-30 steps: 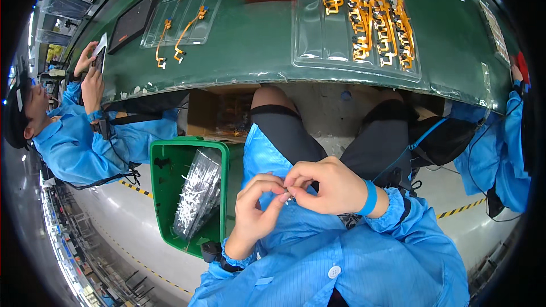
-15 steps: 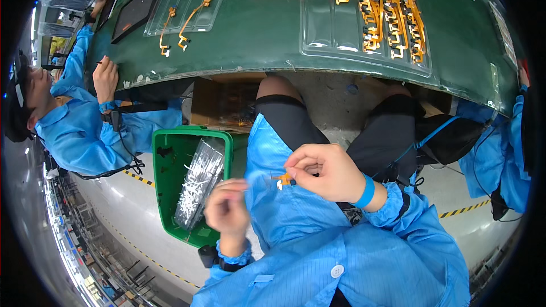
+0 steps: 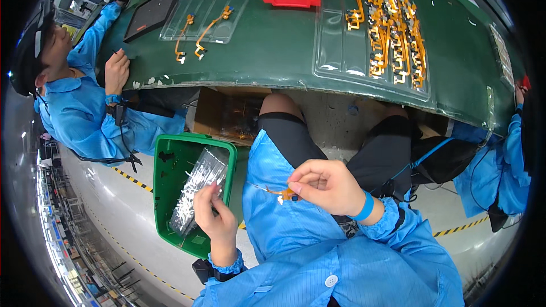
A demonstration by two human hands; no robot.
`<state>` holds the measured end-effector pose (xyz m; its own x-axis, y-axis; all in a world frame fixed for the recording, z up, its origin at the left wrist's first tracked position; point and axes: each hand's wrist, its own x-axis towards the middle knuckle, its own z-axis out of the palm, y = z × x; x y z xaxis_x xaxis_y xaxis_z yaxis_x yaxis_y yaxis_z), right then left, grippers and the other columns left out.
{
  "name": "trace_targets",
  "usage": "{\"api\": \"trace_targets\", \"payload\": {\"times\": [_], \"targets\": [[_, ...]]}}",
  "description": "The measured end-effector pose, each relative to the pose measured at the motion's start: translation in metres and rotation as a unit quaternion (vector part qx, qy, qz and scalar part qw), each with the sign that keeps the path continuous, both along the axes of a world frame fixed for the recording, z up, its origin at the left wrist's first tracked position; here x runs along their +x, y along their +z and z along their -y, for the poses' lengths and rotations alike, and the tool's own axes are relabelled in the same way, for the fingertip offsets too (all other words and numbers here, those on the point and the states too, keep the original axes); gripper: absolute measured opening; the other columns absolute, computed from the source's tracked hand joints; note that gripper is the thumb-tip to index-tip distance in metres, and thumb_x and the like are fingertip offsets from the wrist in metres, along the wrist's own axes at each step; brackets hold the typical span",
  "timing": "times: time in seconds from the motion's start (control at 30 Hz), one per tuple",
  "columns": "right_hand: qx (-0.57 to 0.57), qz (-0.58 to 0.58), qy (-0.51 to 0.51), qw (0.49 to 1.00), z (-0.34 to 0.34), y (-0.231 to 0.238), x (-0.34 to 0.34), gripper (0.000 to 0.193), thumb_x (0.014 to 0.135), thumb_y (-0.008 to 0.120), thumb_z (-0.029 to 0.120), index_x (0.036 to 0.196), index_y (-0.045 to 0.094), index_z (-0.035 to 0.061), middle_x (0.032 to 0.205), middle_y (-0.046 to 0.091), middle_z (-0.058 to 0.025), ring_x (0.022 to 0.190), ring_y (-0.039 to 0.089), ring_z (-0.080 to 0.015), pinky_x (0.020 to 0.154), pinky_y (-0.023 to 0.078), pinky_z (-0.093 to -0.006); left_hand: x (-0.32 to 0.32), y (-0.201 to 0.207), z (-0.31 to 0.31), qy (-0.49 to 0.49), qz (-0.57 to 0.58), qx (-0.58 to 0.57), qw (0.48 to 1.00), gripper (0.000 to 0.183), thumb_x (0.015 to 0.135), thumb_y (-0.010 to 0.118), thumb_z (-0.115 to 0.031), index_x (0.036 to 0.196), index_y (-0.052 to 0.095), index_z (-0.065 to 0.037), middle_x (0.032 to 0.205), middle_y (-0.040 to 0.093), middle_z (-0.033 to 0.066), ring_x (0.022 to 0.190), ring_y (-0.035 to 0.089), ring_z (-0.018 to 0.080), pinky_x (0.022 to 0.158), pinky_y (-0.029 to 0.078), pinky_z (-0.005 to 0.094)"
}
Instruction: The person assembles small electronic components by hand, then places the assembled components into a plastic tray.
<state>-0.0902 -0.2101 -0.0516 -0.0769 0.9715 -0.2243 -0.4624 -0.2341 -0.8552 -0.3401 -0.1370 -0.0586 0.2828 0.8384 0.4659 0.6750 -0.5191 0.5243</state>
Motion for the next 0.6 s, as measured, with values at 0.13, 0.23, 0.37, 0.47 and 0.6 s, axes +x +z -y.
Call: {"api": "trace_targets", "payload": {"times": [0.13,0.23,0.37,0.47,0.6], "targets": [[-0.007,0.0,-0.01,1.0,0.002,0.0,-0.001,0.014,0.092,0.062,0.003,0.105,0.063,-0.0048,0.093,0.069,-0.0095,0.086,0.068,-0.0122,0.077,0.055,-0.0244,0.024,0.023,0.014,-0.178,0.09,0.004,0.98,0.026,0.076,0.061,0.013,0.098,0.063,0.0,0.091,0.063,0.0136,0.081,0.064,0.0299,0.07,0.052,0.0375],[-0.012,-0.014,-0.012,1.0,0.005,-0.001,-0.001,0.014,0.092,0.062,0.002,0.104,0.062,-0.005,0.091,0.069,-0.0092,0.084,0.067,-0.0116,0.075,0.055,-0.0242,0.045,0.03,0.016,-0.305,0.043,-0.022,0.951,0.031,0.066,0.078,0.005,0.091,0.062,-0.003,0.091,0.063,0.0106,0.081,0.063,0.0278,0.072,0.053,0.0375],[-0.017,-0.024,-0.003,1.0,0.006,0.0,0.002,0.014,0.092,0.062,0.003,0.103,0.062,-0.005,0.09,0.069,-0.009,0.081,0.067,-0.0112,0.073,0.055,-0.0239,0.054,0.02,0.017,-0.323,0.044,-0.038,0.945,0.029,0.065,0.08,0.005,0.088,0.063,-0.003,0.087,0.064,0.0094,0.078,0.063,0.027,0.071,0.052,0.0377],[-0.014,-0.029,0.008,0.999,0.006,0.001,0.004,0.014,0.092,0.062,0.003,0.103,0.062,-0.005,0.089,0.069,-0.0089,0.08,0.067,-0.0111,0.072,0.055,-0.0239,0.059,0.019,0.018,-0.311,0.062,-0.035,0.948,0.027,0.065,0.078,0.007,0.086,0.063,-0.003,0.084,0.064,0.0093,0.075,0.063,0.0256,0.07,0.052,0.0379],[-0.01,-0.027,0.006,1.0,0.005,0.0,0.004,0.014,0.092,0.063,0.004,0.103,0.062,-0.0048,0.088,0.069,-0.0086,0.08,0.067,-0.0112,0.072,0.055,-0.0237,0.061,0.019,0.018,-0.301,0.047,-0.022,0.952,0.024,0.067,0.078,0.003,0.085,0.064,-0.003,0.083,0.064,0.0087,0.073,0.062,0.0251,0.067,0.05,0.0368]]}}
